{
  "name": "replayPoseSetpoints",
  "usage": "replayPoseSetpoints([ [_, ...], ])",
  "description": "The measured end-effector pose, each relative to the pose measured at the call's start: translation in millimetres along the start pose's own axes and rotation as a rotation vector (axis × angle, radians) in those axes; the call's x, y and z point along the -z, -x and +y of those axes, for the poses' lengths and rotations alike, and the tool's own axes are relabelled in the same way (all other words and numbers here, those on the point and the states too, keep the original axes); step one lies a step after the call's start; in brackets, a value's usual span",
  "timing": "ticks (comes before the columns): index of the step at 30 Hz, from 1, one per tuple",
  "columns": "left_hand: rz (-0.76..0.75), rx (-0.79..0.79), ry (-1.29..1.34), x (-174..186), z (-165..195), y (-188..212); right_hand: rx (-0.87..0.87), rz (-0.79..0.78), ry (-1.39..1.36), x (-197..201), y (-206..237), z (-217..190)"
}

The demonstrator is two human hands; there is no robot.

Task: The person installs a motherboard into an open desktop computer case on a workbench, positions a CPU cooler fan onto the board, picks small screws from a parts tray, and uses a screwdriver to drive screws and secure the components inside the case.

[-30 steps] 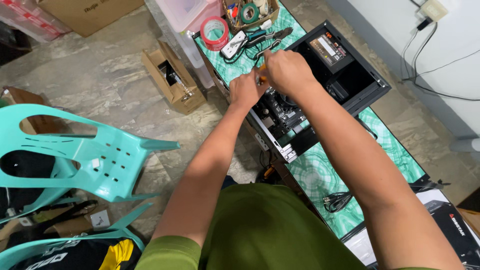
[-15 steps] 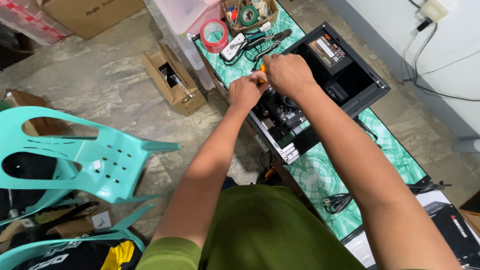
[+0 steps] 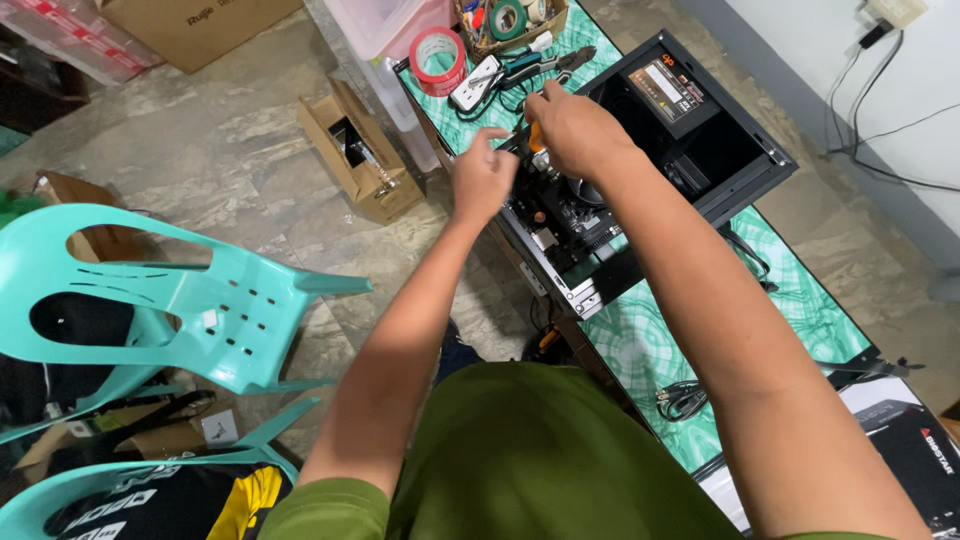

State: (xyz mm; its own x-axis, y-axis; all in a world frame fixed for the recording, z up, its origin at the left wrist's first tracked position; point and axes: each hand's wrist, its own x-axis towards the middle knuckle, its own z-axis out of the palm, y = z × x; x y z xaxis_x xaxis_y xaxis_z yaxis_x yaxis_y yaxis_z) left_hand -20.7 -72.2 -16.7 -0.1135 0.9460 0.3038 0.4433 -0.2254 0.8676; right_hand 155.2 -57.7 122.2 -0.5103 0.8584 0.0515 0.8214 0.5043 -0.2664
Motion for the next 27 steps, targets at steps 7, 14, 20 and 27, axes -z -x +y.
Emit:
replayPoseSetpoints([
  [7, 0.103, 0.752, 1.706, 6, -50, -38, -0.008, 0.019, -0.057, 1, 0, -14],
  [14, 0.018, 0.836, 1.692, 23, -1, -41, -0.058, 0.221, -0.113, 56, 50, -6],
  [20, -0.073, 0.757, 1.423, 15, -14, -34, -0.088, 0.518, -0.232, 93, 101, -16],
  [27, -0.145, 0.666, 1.563, -1, -53, -43, -0.268, 0.618, -0.354, 96, 123, -29],
])
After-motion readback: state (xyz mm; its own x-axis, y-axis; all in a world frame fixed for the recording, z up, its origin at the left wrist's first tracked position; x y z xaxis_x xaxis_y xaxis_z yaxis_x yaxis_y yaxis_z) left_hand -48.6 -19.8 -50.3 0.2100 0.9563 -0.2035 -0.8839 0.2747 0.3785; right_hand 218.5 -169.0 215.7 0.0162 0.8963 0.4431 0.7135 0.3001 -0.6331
